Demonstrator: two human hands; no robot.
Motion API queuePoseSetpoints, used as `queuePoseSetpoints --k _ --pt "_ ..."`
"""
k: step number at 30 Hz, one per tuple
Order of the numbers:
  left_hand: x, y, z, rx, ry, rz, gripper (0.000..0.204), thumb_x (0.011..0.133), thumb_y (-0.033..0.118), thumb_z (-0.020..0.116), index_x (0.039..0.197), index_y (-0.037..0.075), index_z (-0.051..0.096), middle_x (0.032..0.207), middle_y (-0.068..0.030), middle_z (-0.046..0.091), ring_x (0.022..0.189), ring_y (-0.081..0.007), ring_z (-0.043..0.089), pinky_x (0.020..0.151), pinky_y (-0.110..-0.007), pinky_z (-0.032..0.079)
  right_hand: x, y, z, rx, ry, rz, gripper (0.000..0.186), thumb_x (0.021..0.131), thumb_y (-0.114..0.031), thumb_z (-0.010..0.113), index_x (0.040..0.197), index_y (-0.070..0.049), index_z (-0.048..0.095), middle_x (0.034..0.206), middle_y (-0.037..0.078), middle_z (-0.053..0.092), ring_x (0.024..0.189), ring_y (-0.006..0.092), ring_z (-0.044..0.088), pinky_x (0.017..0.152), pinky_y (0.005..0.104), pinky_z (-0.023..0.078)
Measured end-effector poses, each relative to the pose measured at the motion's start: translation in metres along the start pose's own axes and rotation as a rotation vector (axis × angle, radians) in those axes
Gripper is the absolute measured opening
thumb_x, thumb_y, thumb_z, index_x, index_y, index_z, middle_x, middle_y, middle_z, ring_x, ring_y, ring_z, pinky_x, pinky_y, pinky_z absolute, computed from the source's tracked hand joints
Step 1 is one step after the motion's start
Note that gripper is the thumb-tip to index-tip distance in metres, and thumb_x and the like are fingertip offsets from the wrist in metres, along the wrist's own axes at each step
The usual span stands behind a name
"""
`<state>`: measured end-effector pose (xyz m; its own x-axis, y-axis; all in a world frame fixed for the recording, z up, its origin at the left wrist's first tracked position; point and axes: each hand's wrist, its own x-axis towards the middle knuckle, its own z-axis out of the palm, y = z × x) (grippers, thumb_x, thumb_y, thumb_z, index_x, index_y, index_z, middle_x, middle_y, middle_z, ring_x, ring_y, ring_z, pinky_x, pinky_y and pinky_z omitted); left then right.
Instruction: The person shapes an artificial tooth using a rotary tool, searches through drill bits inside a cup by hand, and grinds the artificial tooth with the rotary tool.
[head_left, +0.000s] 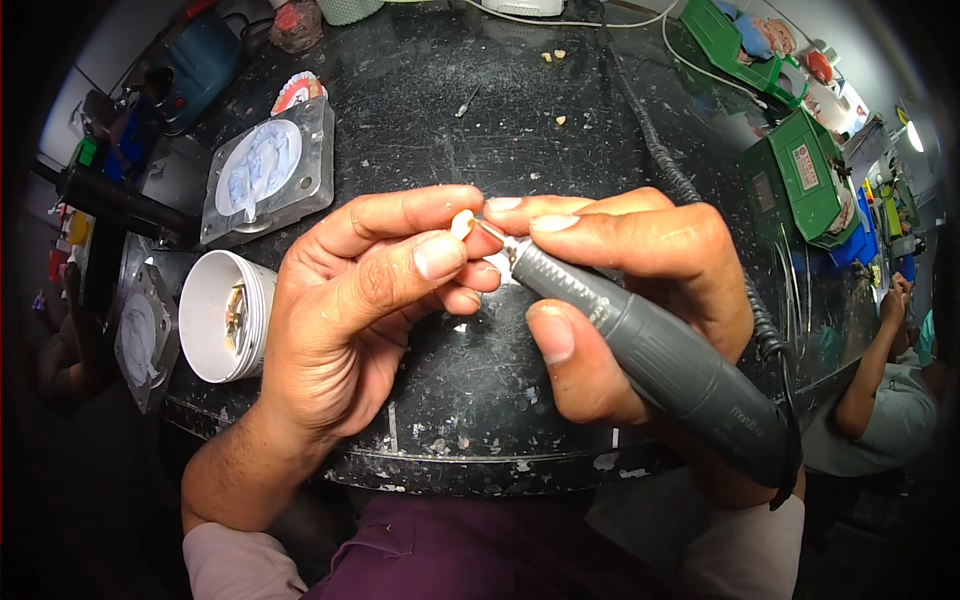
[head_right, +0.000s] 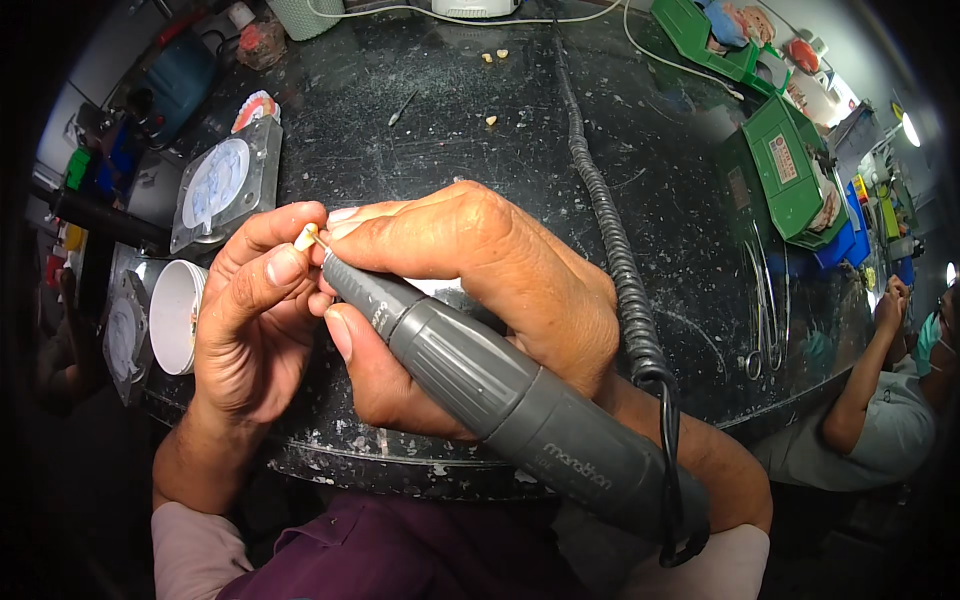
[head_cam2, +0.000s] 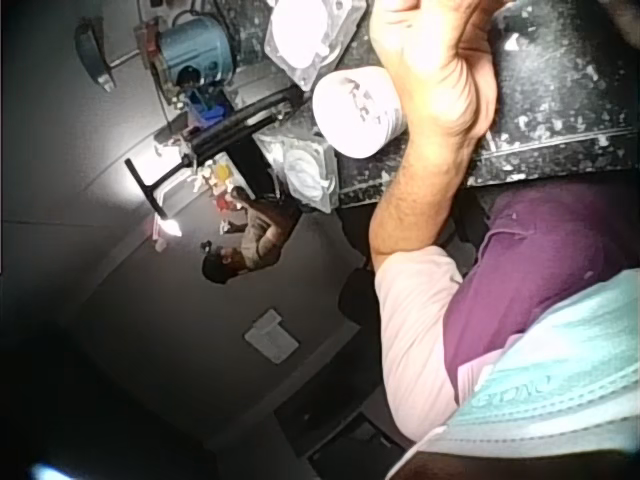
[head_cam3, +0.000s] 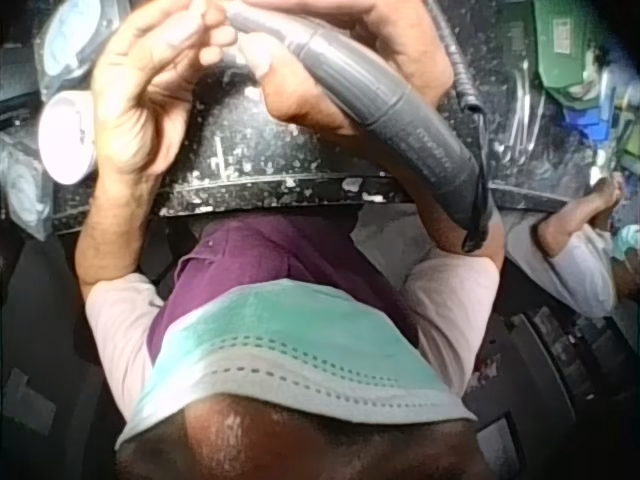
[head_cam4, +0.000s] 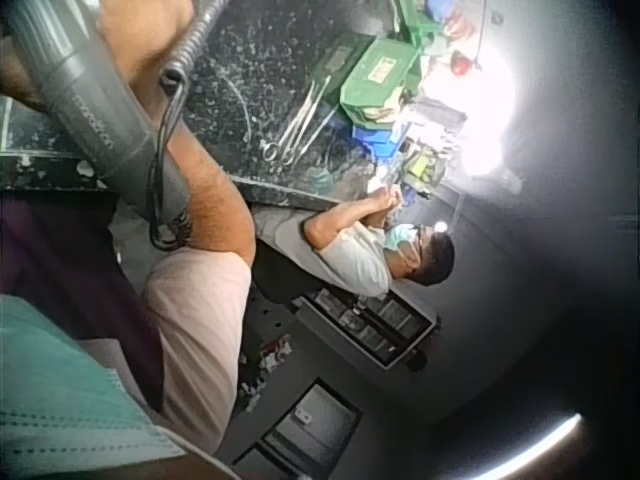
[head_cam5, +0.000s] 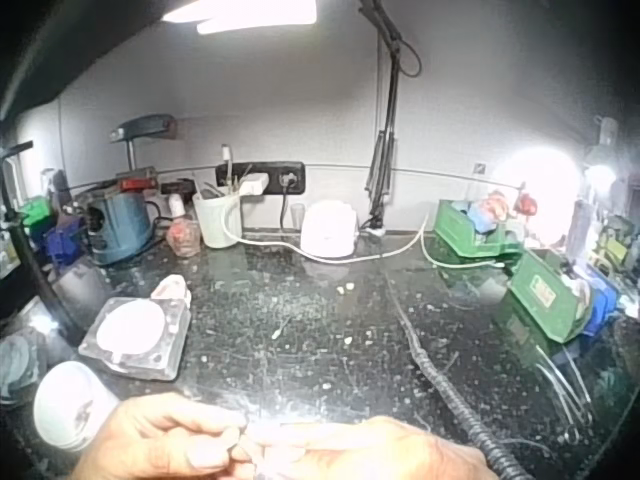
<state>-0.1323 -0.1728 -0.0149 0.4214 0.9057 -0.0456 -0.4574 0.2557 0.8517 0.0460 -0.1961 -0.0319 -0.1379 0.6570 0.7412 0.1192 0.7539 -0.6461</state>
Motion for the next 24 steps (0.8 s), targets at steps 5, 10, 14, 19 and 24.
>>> queuePoseSetpoints --k 5,10,14,19,24 --pt "0.0007 0.0002 -0.0003 -0.035 -0.035 -0.008 0.030 0.085 0.008 0.056 0.112 -0.005 0.055 0.093 -0.0115 0.063 0.082 -0.0144 0.061 0.074 -0.025 0.051 0.0001 -0.0019 0.0015 -0.007 0.013 0.013 0.027 0.079 -0.002 0.061 0.103 0.002 0.048 0.098 0.021 0.059 0.099 0.0277 0.060 0.088 0.0387 0.050" --pt "0.0004 0.0009 0.0008 -0.045 -0.032 -0.011 0.029 0.085 0.008 0.055 0.112 -0.005 0.054 0.092 -0.0115 0.063 0.081 -0.0156 0.061 0.076 -0.027 0.051 0.0008 -0.0005 -0.0003 -0.009 -0.002 -0.015 0.027 0.079 -0.002 0.061 0.103 0.002 0.048 0.097 0.021 0.059 0.099 0.0277 0.060 0.088 0.0386 0.050" --pt "0.0005 0.0013 0.0008 -0.061 -0.054 -0.026 0.029 0.085 0.008 0.055 0.111 -0.005 0.054 0.092 -0.0119 0.063 0.082 -0.0168 0.062 0.079 -0.028 0.051 0.0005 -0.0033 -0.0011 0.021 0.018 0.028 0.027 0.079 -0.003 0.062 0.102 0.002 0.049 0.096 0.020 0.059 0.099 0.0277 0.060 0.088 0.0385 0.050" --pt "-0.0001 0.0028 0.0011 -0.047 -0.048 -0.028 0.029 0.084 0.007 0.054 0.110 -0.005 0.054 0.092 -0.0123 0.063 0.083 -0.0171 0.062 0.081 -0.029 0.051 0.0015 -0.0018 -0.0013 -0.003 0.003 0.008 0.027 0.079 -0.003 0.062 0.102 0.002 0.049 0.096 0.018 0.059 0.097 0.0269 0.061 0.088 0.0377 0.050" --pt "0.0004 0.0035 -0.0010 -0.059 -0.080 -0.035 0.028 0.083 0.005 0.055 0.109 -0.006 0.054 0.093 -0.0125 0.063 0.084 -0.0173 0.062 0.082 -0.029 0.051 0.0019 -0.0009 -0.0024 -0.002 -0.021 -0.020 0.027 0.079 -0.003 0.062 0.102 0.001 0.050 0.096 0.017 0.059 0.097 0.0256 0.061 0.087 0.0369 0.050"
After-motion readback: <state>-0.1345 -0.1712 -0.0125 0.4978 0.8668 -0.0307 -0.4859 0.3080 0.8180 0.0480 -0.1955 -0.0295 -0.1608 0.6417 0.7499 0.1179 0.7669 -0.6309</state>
